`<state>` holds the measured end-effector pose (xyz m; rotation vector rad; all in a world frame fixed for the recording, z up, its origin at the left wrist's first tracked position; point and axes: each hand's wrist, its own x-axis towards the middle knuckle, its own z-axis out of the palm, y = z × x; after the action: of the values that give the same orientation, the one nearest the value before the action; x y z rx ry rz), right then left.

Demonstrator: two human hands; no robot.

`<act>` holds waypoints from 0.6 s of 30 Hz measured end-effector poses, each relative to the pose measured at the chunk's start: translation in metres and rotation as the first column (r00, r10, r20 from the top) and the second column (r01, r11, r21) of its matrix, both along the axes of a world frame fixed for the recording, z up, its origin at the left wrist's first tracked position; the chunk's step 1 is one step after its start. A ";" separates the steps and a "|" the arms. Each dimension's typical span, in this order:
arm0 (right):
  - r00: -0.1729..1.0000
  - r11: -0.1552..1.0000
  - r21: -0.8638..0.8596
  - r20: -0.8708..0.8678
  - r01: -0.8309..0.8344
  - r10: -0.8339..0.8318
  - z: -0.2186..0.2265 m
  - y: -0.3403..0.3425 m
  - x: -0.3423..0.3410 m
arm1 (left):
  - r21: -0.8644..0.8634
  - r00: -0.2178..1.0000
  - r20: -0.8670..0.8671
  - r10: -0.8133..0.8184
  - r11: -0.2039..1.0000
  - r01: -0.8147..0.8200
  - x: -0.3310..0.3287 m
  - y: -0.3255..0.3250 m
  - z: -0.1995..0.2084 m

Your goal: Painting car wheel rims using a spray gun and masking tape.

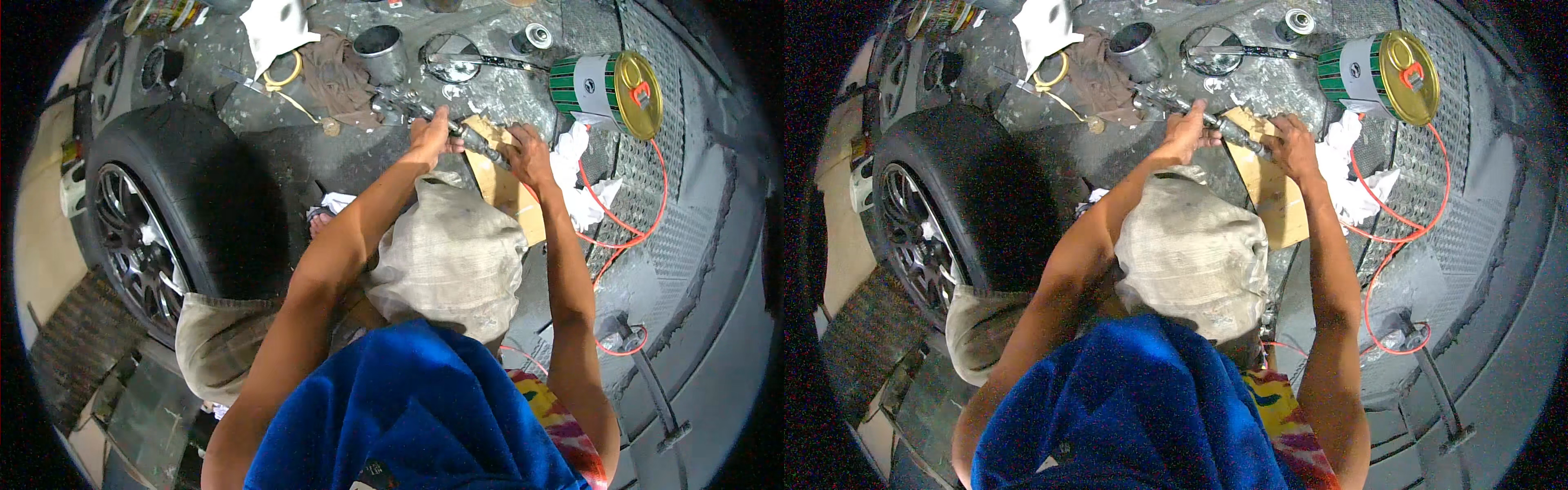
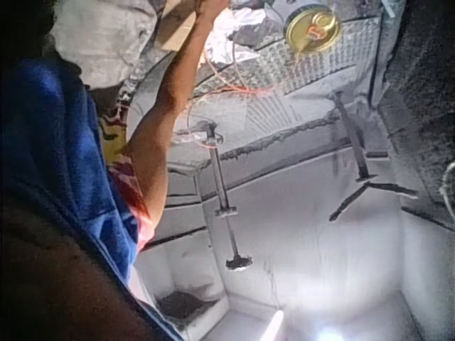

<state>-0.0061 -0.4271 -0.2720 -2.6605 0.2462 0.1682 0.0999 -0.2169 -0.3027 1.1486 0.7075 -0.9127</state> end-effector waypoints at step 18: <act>0.985 0.990 0.035 -0.110 0.140 -0.135 0.063 -0.041 -0.058 | 0.361 0.775 0.324 -0.543 0.828 0.429 0.015 0.076 -0.007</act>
<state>-0.0638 -0.4680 -0.2093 -2.5840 0.4542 0.2689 0.1147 -0.1404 -0.3093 1.7634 0.1685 -0.9733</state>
